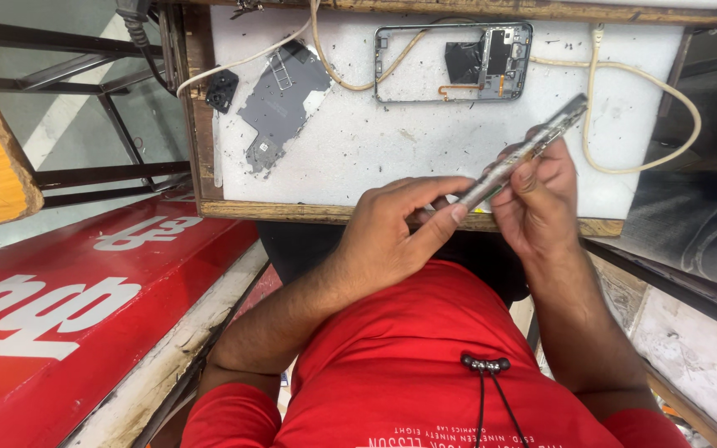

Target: The person handles a smartphone battery and a disassembled phone on a workbench. They remove the battery, place it aside, and then use a cotton swab to clean the internal components of the phone.

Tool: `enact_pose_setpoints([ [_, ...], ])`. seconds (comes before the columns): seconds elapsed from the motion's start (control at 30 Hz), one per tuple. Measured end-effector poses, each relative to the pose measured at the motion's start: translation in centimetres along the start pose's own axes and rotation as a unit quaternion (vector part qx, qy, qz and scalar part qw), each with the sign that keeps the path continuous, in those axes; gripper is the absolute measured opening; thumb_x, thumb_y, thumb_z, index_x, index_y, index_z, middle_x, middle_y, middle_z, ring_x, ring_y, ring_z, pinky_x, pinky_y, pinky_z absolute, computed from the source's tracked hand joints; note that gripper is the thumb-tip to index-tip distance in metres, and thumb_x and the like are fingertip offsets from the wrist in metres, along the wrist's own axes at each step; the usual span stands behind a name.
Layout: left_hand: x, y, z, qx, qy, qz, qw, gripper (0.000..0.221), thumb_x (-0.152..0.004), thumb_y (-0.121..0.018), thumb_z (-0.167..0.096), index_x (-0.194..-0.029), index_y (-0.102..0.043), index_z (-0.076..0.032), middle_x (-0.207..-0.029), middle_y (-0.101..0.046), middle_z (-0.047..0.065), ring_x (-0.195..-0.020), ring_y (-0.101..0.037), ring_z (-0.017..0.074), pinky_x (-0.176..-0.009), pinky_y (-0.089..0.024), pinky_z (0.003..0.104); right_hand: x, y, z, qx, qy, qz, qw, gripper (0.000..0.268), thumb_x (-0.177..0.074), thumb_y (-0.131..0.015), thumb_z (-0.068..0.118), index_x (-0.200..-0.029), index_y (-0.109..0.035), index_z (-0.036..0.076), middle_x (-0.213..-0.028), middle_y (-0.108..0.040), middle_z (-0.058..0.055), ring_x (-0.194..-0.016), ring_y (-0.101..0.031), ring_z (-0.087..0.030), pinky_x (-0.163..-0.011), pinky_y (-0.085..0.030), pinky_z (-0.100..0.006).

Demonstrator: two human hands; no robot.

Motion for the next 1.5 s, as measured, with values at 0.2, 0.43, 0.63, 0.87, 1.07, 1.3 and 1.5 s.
enact_pose_setpoints([
  [0.2, -2.6, -1.3, 2.2, 0.213, -0.027, 0.023, 0.976, 0.058, -0.104, -0.072, -0.020, -0.150, -0.044, -0.001, -0.123, -0.073, 0.016, -0.110, -0.073, 0.0188, -0.096, -0.062, 0.032, 1.5, -3.5, 2.1, 0.226, 0.007, -0.070, 0.972, 0.041, -0.104, -0.066, 0.006, -0.140, -0.052, -0.008, -0.122, -0.070, -0.020, -0.110, -0.072, -0.024, -0.101, -0.062, -0.038],
  [0.43, -2.2, -1.9, 4.5, 0.514, 0.071, 0.074, 0.852, 0.056, -0.103, -0.071, -0.015, -0.148, -0.044, 0.003, -0.121, -0.071, 0.016, -0.109, -0.072, 0.0181, -0.097, -0.060, 0.034, 3.4, -7.0, 3.9, 0.331, 0.004, 0.017, 0.943, 0.060, -0.103, -0.055, -0.004, -0.159, -0.033, -0.007, -0.154, -0.052, -0.027, -0.143, -0.057, -0.032, -0.110, -0.057, -0.042],
  [0.63, -1.9, -2.6, 5.0, 0.566, 0.073, 0.100, 0.815, 0.057, -0.104, -0.072, -0.015, -0.150, -0.044, 0.002, -0.125, -0.068, 0.013, -0.115, -0.069, 0.0161, -0.102, -0.059, 0.034, 4.1, -7.8, 3.9, 0.373, 0.042, 0.038, 0.926, 0.059, -0.103, -0.058, -0.008, -0.159, -0.037, -0.006, -0.154, -0.054, -0.027, -0.144, -0.056, -0.031, -0.120, -0.051, -0.041],
  [0.87, -1.8, -2.7, 5.1, 0.584, 0.073, 0.095, 0.803, 0.055, -0.105, -0.071, -0.014, -0.150, -0.043, 0.001, -0.126, -0.068, 0.013, -0.117, -0.067, 0.0165, -0.104, -0.057, 0.034, 3.8, -7.8, 4.0, 0.386, 0.027, 0.031, 0.922, 0.059, -0.101, -0.061, -0.007, -0.157, -0.041, -0.004, -0.148, -0.059, -0.026, -0.140, -0.060, -0.029, -0.113, -0.056, -0.039],
  [1.07, -2.0, -3.0, 5.2, 0.617, 0.065, 0.089, 0.780, 0.054, -0.106, -0.071, -0.014, -0.150, -0.043, 0.001, -0.127, -0.067, 0.013, -0.118, -0.067, 0.0176, -0.106, -0.056, 0.034, 4.9, -6.5, 3.6, 0.404, 0.024, 0.011, 0.914, 0.052, -0.103, -0.061, -0.004, -0.153, -0.047, -0.002, -0.143, -0.062, -0.020, -0.123, -0.070, -0.021, -0.105, -0.060, -0.033],
  [1.3, -2.4, -2.6, 5.5, 0.626, 0.070, 0.036, 0.776, 0.052, -0.105, -0.069, -0.016, -0.147, -0.043, -0.001, -0.127, -0.067, 0.013, -0.118, -0.067, 0.0181, -0.102, -0.058, 0.037, 5.7, -3.8, 3.8, 0.434, 0.142, -0.066, 0.887, 0.014, -0.113, -0.062, 0.008, -0.121, -0.073, 0.004, -0.070, -0.063, 0.000, -0.056, -0.058, -0.003, -0.049, -0.046, -0.017],
  [1.5, -2.5, -2.6, 5.7, 0.627, 0.059, 0.024, 0.776, 0.050, -0.107, -0.069, -0.016, -0.148, -0.043, -0.002, -0.128, -0.065, 0.012, -0.120, -0.065, 0.0170, -0.105, -0.057, 0.035, 6.1, -4.9, 2.5, 0.559, 0.104, 0.030, 0.822, 0.024, -0.105, -0.062, 0.005, -0.128, -0.068, 0.002, -0.080, -0.074, -0.004, -0.063, -0.067, -0.005, -0.046, -0.047, -0.017],
])
Point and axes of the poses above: each hand's wrist, its own x-axis away from the middle knuckle, its own y-axis out of the back of the hand, z = x × y, the point moved 4 cm from there along -x, towards the middle knuckle
